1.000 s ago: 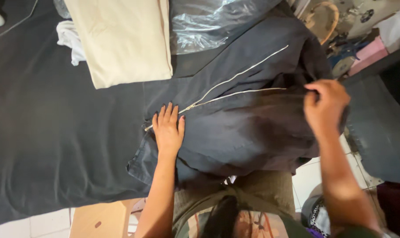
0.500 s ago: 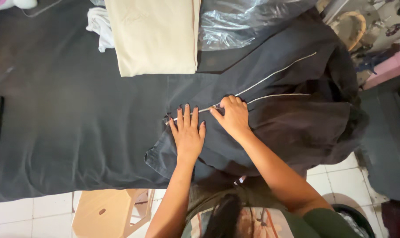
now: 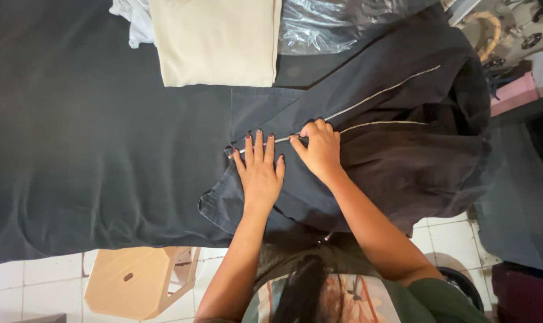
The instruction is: The person folds a dark gray zip-up jacket on a table. They smooth the fabric, fold the sleeves inward, and fold the body in half. A folded beige garment is visible nearby.
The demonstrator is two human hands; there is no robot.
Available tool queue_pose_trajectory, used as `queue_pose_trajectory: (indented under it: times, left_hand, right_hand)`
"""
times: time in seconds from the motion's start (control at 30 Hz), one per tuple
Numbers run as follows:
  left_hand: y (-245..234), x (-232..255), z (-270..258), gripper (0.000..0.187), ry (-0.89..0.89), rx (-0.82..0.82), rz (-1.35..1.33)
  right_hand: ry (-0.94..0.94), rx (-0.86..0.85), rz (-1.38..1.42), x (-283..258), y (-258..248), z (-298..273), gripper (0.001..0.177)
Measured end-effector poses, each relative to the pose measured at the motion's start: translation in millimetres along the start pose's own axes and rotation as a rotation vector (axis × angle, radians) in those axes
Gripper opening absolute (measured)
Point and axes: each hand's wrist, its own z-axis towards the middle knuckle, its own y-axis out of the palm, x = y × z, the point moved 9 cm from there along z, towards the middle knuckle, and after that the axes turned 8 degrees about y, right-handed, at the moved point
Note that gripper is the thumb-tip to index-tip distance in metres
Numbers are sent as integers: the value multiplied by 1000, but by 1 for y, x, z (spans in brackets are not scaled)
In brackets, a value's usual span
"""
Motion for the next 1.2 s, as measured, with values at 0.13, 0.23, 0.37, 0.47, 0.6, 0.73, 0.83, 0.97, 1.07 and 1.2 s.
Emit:
queue_pose_trajectory:
  times: [0.13,0.23,0.37,0.47,0.6,0.73,0.83,0.97,1.07,1.2]
  left_hand:
    - [0,0,1,57,-2,-6,11]
    - [0,1,1,57,-4,-11,14]
    - [2,0,1,57,-16,-20,11]
    - [7,-5,3,57,-34,-44,-13]
    - [13,-9,3,57,-47,-56,-8]
    - [17,-9,3,57,-30,-63,23]
    - [18,-8,2,56,-19,-54,53]
    - [19,-6,2,55,4,-53,85]
    - [18,-5,1,55,9,-51,96]
    - [19,-2,1,55,28,-48,101]
  right_hand:
    - [71,-59,130,7,9,6,24]
    - [-15,0,103,-5,7,0,19]
    - [-42,36,123,-10,0,-3,17]
    - [-17,144,124,2,-12,6,20]
    - [-25,264,143,51,-44,23,22]
    - [26,372,69,139,-100,43,25]
    - [105,387,13,211,-142,57,28]
    - [329,289,90,285,-160,70,27]
    - [100,466,-19,289,-179,69,24]
    - [228,499,-21,338,-198,76,27]
